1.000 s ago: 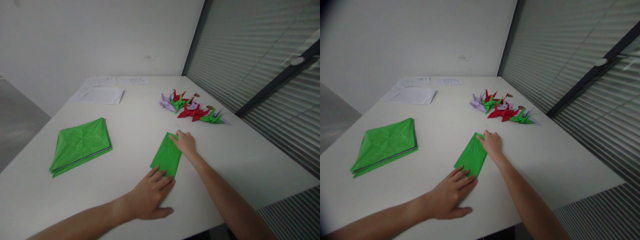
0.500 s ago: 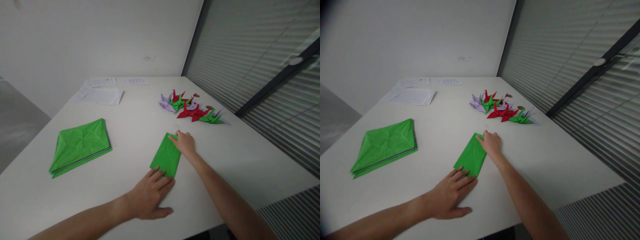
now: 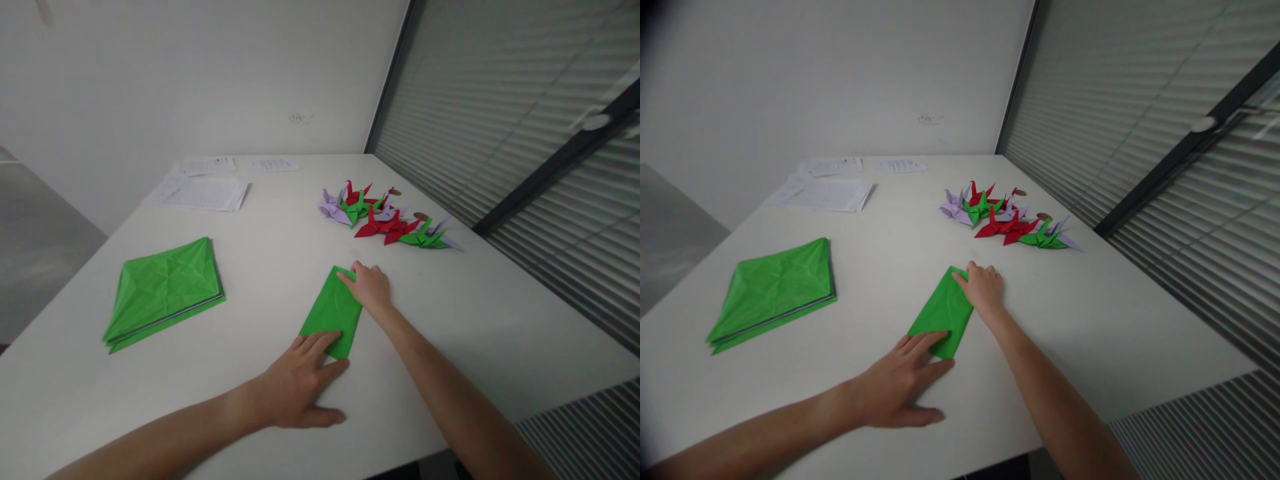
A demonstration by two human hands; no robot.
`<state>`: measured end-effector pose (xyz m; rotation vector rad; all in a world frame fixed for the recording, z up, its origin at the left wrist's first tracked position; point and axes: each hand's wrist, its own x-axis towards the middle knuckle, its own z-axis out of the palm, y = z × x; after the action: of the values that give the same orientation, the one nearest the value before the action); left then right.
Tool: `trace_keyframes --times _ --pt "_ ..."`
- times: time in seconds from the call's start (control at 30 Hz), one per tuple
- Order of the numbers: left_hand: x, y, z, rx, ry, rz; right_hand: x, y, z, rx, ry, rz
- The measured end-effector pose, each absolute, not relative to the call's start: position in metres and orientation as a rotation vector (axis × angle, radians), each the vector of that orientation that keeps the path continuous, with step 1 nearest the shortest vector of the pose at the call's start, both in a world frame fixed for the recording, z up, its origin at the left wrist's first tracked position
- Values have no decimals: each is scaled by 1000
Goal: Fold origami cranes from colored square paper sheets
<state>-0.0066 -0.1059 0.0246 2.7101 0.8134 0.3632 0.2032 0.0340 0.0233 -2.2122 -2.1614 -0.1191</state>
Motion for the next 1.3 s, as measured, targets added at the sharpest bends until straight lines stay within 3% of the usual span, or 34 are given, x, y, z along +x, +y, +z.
trace_keyframes --times 0.27,0.47,0.9,1.3 --pt "24 -63 46 2856 805 274 202 33 24 -2208 -2150 -95" --pt "47 -30 27 2845 795 258 202 33 24 -2211 -2153 -96" --pt "45 -42 2 2891 826 514 203 34 21 -2196 -2158 -98" --pt "42 -39 -2 2834 938 457 208 36 20 -2175 -2133 -148"
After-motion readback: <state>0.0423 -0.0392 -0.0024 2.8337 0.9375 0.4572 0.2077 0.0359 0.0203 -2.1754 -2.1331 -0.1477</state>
